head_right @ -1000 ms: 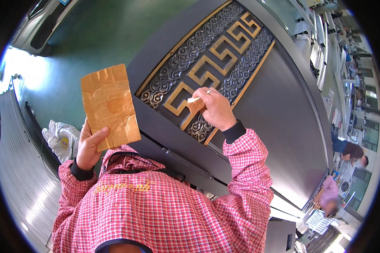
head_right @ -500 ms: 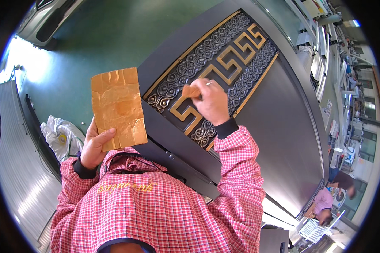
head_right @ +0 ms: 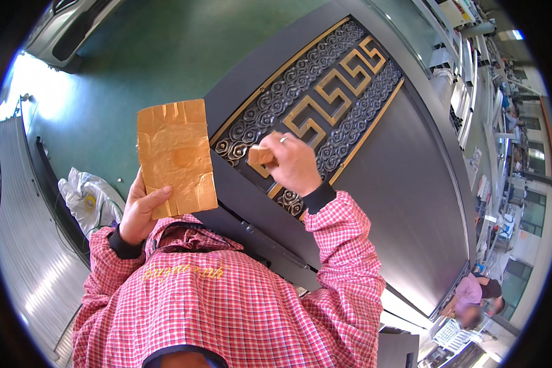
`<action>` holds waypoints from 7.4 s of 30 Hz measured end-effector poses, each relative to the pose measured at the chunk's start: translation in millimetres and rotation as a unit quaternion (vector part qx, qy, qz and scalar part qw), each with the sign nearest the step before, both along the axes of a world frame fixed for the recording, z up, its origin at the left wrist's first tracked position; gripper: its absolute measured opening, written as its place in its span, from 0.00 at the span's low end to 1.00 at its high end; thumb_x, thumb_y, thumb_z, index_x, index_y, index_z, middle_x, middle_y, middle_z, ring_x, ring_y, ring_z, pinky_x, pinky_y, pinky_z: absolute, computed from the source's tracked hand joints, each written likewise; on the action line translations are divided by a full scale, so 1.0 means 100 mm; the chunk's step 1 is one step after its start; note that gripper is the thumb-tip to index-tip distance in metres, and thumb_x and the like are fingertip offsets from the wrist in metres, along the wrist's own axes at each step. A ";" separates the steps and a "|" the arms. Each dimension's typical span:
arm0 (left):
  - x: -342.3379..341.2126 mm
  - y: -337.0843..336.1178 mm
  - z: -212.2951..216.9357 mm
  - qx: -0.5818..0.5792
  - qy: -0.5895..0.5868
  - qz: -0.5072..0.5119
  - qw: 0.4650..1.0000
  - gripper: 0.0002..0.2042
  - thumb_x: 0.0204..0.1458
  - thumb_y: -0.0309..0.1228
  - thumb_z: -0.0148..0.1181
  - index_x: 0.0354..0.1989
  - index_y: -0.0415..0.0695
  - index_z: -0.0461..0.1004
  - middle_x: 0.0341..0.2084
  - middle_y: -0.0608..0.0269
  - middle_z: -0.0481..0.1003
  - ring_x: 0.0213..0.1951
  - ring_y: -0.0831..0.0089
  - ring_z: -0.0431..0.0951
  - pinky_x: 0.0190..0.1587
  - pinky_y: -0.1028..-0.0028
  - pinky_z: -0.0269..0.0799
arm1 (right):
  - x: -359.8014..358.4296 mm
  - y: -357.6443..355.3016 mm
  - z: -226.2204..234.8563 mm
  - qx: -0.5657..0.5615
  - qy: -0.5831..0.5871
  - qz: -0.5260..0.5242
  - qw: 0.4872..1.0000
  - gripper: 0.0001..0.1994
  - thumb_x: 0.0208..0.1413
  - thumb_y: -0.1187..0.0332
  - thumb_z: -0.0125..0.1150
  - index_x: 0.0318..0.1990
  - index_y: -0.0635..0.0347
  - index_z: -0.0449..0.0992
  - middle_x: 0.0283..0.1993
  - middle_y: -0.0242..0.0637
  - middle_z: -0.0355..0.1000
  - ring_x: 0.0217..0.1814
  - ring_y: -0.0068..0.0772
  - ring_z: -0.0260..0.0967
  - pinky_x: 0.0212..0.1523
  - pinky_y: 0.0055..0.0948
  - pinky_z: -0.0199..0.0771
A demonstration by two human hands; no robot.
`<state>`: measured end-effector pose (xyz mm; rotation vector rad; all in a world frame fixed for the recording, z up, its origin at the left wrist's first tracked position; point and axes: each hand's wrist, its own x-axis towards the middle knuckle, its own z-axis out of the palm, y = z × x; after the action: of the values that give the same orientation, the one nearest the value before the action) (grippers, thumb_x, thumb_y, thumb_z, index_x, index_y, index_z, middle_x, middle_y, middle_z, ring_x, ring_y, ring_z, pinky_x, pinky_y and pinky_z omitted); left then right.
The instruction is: The person rubs a small block against a gold-leafed decorative panel on a dark surface, repeatedly applying pressure along the Greek key pattern. They hold a sheet of gold leaf in the other hand and occasionally reposition it while continuing to rub the panel.
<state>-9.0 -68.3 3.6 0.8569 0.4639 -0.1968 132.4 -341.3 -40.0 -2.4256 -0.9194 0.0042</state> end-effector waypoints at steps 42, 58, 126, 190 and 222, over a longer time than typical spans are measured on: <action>0.10 -0.07 -0.06 0.061 -0.003 -0.038 0.997 0.29 0.54 0.19 0.54 0.64 0.41 0.52 0.51 0.57 0.71 0.42 0.69 0.78 0.33 0.72 0.80 | 0.37 -0.46 0.11 -0.065 0.103 0.020 0.992 0.16 0.39 0.86 0.55 0.36 0.55 0.69 0.31 0.38 0.69 0.42 0.46 0.67 0.40 0.38 0.68; 0.13 -0.07 -0.04 0.072 0.002 -0.054 0.996 0.28 0.54 0.19 0.54 0.63 0.40 0.53 0.51 0.55 0.70 0.44 0.68 0.78 0.36 0.70 0.81 | 0.11 -0.78 0.14 -0.035 0.104 -0.036 0.993 0.18 0.37 0.85 0.61 0.37 0.56 0.70 0.35 0.36 0.72 0.45 0.46 0.68 0.43 0.38 0.70; 0.28 -0.37 0.05 0.121 -0.054 -0.147 0.980 0.30 0.58 0.21 0.50 0.68 0.41 0.46 0.51 0.59 0.68 0.47 0.71 0.74 0.40 0.72 0.77 | -0.28 0.27 0.86 0.077 -0.024 0.040 0.996 0.21 0.31 0.75 0.68 0.39 0.54 0.72 0.38 0.34 0.74 0.40 0.39 0.73 0.39 0.34 0.74; 0.20 -0.11 -0.04 0.106 0.008 -0.094 0.990 0.26 0.56 0.22 0.51 0.64 0.40 0.52 0.48 0.56 0.72 0.35 0.70 0.80 0.29 0.73 0.79 | 0.58 -0.89 0.27 -0.040 0.059 -0.151 0.986 0.14 0.41 0.74 0.66 0.37 0.51 0.71 0.33 0.34 0.74 0.39 0.43 0.73 0.36 0.36 0.72; 0.15 -0.10 -0.06 0.092 -0.001 -0.097 0.991 0.29 0.57 0.21 0.50 0.66 0.42 0.49 0.49 0.56 0.71 0.39 0.70 0.78 0.30 0.73 0.79 | 0.55 -0.59 0.21 -0.112 0.037 -0.038 0.992 0.14 0.41 0.78 0.63 0.35 0.49 0.71 0.31 0.30 0.72 0.38 0.38 0.70 0.35 0.36 0.72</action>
<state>6.0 -78.2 -2.1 1.0845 0.4006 -0.3347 187.9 -400.0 -18.6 -2.6459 -0.8305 0.1763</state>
